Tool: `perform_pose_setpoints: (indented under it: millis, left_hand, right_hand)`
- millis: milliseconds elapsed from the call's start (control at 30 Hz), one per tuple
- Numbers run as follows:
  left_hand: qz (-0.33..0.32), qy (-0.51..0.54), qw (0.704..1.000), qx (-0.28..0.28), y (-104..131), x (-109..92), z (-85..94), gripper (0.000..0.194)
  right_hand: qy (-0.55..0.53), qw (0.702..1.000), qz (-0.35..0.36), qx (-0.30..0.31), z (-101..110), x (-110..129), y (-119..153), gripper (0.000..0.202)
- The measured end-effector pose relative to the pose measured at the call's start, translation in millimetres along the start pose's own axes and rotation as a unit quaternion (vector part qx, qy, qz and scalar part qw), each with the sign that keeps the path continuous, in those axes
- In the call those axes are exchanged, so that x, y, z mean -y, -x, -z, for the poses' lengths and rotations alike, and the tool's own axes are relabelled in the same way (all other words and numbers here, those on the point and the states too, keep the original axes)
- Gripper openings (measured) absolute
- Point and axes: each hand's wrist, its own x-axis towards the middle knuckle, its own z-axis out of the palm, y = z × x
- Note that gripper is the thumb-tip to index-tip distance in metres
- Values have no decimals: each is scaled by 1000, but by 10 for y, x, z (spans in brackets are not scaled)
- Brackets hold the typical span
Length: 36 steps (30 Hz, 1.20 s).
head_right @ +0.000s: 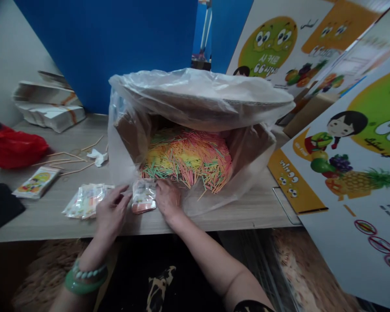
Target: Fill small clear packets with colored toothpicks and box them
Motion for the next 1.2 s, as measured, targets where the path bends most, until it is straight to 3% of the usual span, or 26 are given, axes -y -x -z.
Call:
perform_pose_setpoints:
  millis: [100, 200, 267, 333, 433, 533, 667, 833, 933, 1067, 1200]
  left_hand:
    - [67, 121, 987, 84, -35, -131, -185, 41]
    - [57, 207, 966, 143, -62, -239, -311, 19]
    - [35, 202, 970, 130, -27, -301, -370, 18]
    - [-7, 141, 983, 121, 53, -367, -427, 16]
    - [-106, 22, 980, 170, 209, -484, -551, 15]
    - [-171, -32, 949, 264, 327, -570, -744, 12]
    - [-143, -19, 921, 361, 366, -514, -980, 14]
    - [-112, 31, 917, 380, 343, -366, -1032, 14]
    - [-114, 42, 913, 389, 341, -343, -1017, 14]
    - [-107, 40, 916, 385, 342, -328, -1017, 15]
    - [-115, 46, 914, 386, 340, -307, -1018, 20]
  right_hand:
    - [-122, 990, 69, -11, 88, -89, 65, 23]
    - [-164, 980, 105, 35, 277, -182, 115, 21]
    - [-88, 994, 61, 8, 455, -272, 104, 23]
    - [69, 996, -34, -41, 620, -376, 46, 24]
    - [280, 948, -145, -42, 734, -506, -103, 36]
    - [349, 921, -170, -9, 690, -555, -250, 49]
    - [357, 914, -193, 4, 614, -545, -349, 38]
    - [361, 917, -165, 39, 570, -499, -381, 32]
    - [367, 914, -169, 28, 549, -477, -406, 35]
    - [328, 928, -170, 59, 589, -517, -422, 31]
    - [256, 947, -192, 17, 687, -635, -369, 33]
